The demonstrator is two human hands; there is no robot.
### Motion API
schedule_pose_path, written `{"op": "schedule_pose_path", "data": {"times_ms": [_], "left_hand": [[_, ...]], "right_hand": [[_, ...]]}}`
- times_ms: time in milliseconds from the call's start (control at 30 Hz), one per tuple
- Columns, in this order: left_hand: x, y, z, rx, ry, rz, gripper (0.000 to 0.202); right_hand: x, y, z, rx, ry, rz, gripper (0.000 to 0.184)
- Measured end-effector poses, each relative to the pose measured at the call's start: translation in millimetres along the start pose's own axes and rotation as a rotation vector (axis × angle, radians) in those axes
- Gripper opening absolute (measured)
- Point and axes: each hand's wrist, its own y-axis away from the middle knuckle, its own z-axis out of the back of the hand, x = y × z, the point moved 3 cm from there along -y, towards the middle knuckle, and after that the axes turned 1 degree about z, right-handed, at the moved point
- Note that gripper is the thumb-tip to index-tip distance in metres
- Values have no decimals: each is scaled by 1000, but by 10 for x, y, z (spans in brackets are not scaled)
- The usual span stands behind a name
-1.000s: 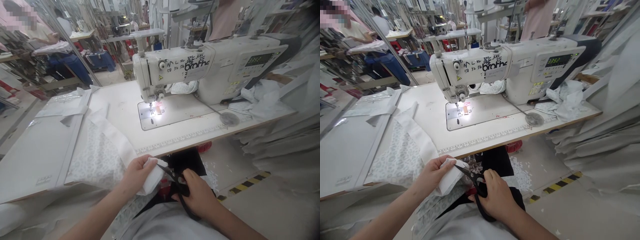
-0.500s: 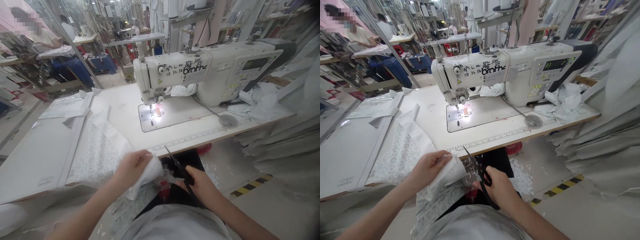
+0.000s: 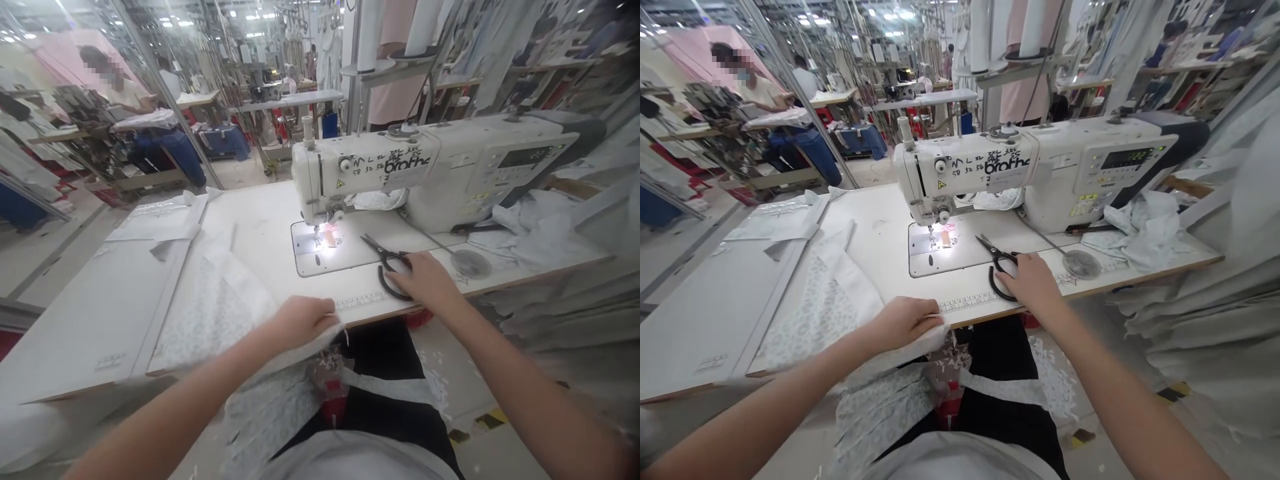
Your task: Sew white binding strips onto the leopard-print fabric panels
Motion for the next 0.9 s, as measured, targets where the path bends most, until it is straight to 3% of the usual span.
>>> {"op": "schedule_pose_path", "data": {"times_ms": [67,167,233,333,400,467,533,733,833,900], "left_hand": [[20,-56,-23,-28,7,-16,27],[208,-176,133,-224,-31,68,28],[256,-211,249,-321,-142,-18,22],[191,-148,289,-248,-304,-150,17],[132,-66,257,-177,-320,-125,16],[101,-16,217,-178,-292,-60,17],[118,-34,180,-243,-233,21,15],[168,-140,84,-426,68,142,40],[34,14,54,-506,416,186,42],[-99,138,38,-507,535,184,42]], "right_hand": [[126,62,28,-125,-42,97,28],[545,347,21,-226,-250,452,26],[858,610,-56,-146,-371,731,32],[1126,900,-199,-54,-420,895,39],[1162,976,-271,-53,-430,876,41],[1146,1005,-315,-63,-439,860,42],[1123,1023,-337,-77,-448,853,43],[1076,1030,-229,-26,-611,798,43],[1001,876,-34,8,-867,548,38],[980,748,93,39,-999,359,35]]}}
